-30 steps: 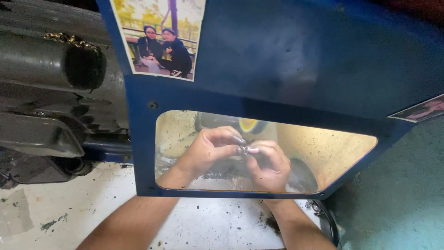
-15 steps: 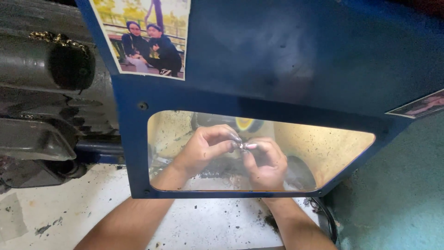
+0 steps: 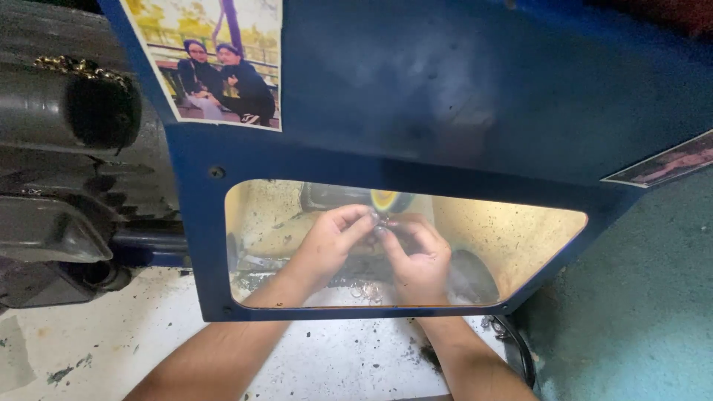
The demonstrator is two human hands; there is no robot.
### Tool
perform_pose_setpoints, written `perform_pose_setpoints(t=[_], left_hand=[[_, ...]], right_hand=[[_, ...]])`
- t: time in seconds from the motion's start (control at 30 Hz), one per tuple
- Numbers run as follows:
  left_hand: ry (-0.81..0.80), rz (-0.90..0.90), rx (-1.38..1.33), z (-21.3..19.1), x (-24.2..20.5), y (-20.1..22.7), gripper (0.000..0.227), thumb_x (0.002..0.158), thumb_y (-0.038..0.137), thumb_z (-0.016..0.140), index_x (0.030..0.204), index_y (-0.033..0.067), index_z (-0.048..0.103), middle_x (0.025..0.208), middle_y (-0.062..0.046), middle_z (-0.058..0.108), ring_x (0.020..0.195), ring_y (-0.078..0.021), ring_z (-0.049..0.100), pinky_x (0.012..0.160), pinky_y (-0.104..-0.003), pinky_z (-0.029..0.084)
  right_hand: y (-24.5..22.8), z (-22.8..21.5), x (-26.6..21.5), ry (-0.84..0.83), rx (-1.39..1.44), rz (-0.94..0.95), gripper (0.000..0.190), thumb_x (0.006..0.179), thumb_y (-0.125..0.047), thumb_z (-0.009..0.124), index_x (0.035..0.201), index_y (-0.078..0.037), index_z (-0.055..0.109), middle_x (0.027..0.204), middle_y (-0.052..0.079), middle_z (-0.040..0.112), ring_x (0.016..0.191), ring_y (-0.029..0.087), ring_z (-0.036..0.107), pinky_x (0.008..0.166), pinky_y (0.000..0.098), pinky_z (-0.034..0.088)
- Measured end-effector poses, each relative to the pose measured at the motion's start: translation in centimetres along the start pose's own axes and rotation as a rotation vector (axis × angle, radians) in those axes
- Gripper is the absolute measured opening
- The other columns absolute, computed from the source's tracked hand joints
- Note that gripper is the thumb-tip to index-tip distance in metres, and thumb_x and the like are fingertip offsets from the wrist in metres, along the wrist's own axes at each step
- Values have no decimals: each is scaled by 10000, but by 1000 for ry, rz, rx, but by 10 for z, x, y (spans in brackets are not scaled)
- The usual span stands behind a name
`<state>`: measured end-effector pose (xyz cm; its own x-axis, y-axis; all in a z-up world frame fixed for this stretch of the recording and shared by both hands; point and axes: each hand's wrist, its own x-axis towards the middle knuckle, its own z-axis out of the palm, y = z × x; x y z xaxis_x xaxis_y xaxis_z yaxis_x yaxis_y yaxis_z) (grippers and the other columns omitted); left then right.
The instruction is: The person holds a small metal ring against a rotating polishing wheel inside a blue machine with a clear window. They rotate the ring with both hands to polish different sides, then briefly inspect it before continuing the process.
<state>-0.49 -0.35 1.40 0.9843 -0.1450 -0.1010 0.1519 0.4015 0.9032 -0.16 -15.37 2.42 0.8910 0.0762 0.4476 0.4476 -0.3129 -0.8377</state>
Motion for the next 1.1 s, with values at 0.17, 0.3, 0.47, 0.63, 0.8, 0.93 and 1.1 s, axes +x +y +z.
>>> perform_pose_setpoints(t=[0.17, 0.3, 0.47, 0.63, 0.8, 0.93, 1.1], left_hand=[[46, -52, -70, -5, 14, -19, 223, 994, 182, 606, 1061, 5, 723, 859, -71, 747, 798, -152, 703, 768, -305, 597], [39, -50, -18, -7, 14, -19, 250, 1021, 159, 552, 1061, -13, 730, 862, -113, 753, 795, -186, 713, 787, -333, 595], [35, -10, -45, -7, 15, -17, 224, 1005, 145, 574, 1034, -16, 727, 838, -92, 737, 785, -165, 705, 768, -323, 599], [69, 19, -73, -5, 13, -16, 213, 991, 138, 588, 1028, -28, 717, 851, -83, 722, 796, -146, 685, 774, -313, 604], [74, 6, -9, -8, 9, -14, 252, 1001, 174, 587, 1061, -27, 726, 872, -114, 749, 774, -157, 701, 797, -322, 589], [47, -5, -19, -3, 3, -5, 241, 986, 152, 610, 1072, -38, 731, 859, -129, 752, 755, -182, 708, 786, -337, 589], [67, 21, -61, -1, 1, -8, 183, 966, 147, 650, 1022, -4, 738, 839, -87, 739, 736, -141, 683, 763, -298, 571]], right_hand=[[-1, 12, 4, 27, 2, 72, 60, 869, -71, 800, 913, -39, 776, 810, 91, 727, 830, 168, 716, 779, 387, 592], [-4, 17, 3, 37, 39, 159, 61, 880, -81, 804, 932, -58, 782, 837, 76, 758, 859, 110, 678, 813, 364, 583], [3, 13, 0, 46, 44, 203, 95, 883, -81, 800, 952, -26, 764, 856, 108, 767, 865, 134, 672, 828, 408, 576], [7, 16, -2, 50, 80, 244, 97, 893, -108, 803, 959, -48, 765, 877, 101, 778, 881, 115, 649, 837, 397, 570], [4, 21, -1, 60, 87, 329, 110, 879, -118, 816, 957, -62, 761, 864, 85, 782, 859, 118, 677, 819, 385, 589], [-2, 14, -3, 43, 14, 348, 130, 888, -134, 792, 977, -44, 759, 888, 114, 798, 880, 134, 701, 831, 398, 589], [-18, 15, -5, 57, 5, 350, 154, 885, -159, 798, 938, -23, 750, 840, 124, 782, 830, 126, 649, 792, 414, 594]])
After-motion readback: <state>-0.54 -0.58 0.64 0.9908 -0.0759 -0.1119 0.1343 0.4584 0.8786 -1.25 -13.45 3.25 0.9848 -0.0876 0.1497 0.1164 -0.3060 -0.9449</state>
